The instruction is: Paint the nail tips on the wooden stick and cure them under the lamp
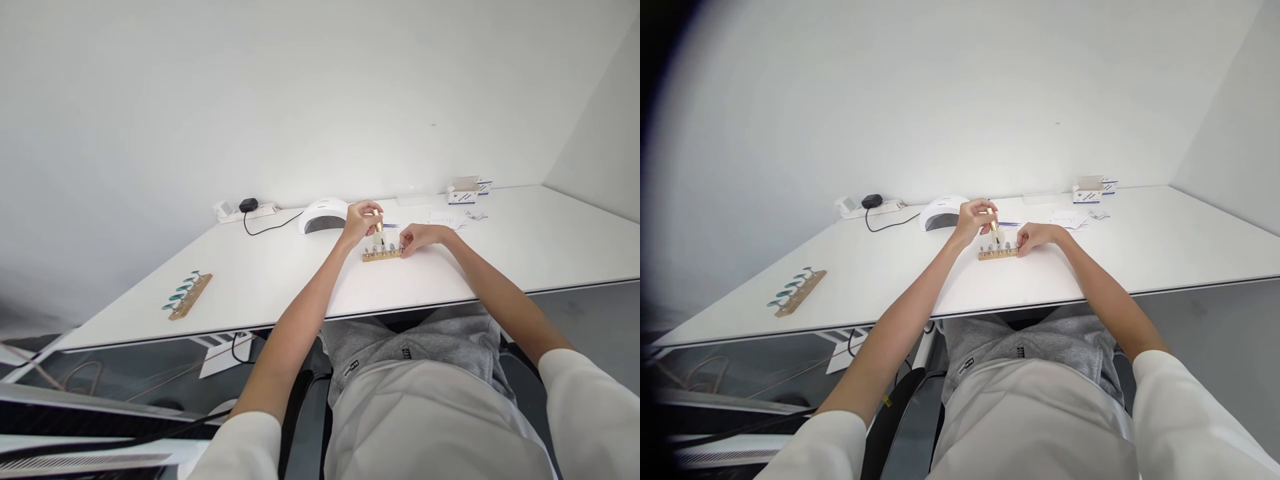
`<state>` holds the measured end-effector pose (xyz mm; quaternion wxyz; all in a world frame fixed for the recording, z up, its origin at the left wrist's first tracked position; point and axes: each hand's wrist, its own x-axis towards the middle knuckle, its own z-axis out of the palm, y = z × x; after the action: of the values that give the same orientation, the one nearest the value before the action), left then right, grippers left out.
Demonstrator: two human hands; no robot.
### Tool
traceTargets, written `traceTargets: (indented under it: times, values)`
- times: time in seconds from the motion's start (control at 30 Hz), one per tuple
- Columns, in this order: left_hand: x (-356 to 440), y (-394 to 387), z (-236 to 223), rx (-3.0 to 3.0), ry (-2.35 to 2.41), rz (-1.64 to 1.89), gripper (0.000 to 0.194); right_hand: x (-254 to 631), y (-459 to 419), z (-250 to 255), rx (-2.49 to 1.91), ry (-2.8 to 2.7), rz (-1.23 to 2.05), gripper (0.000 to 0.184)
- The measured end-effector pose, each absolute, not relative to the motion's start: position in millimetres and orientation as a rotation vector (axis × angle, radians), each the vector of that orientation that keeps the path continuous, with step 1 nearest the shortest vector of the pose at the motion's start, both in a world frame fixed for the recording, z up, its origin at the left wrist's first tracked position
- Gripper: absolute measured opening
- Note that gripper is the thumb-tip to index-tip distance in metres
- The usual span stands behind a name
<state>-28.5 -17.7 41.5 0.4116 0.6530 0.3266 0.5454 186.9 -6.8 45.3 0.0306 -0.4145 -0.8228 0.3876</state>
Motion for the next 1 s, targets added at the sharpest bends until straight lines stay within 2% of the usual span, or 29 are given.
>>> traceTargets:
  times: [0.47,1.0]
  values:
    - [-21.1,-28.9,45.6,1.716,0.762,1.215,0.017,187.3,-4.2,44.1,-1.256,-2.549,1.189,0.044]
    - [-20.3,-23.1,40.2,1.736,0.860,1.284,0.015,187.6,-3.4,43.6,-1.264,-2.550,1.186,0.044]
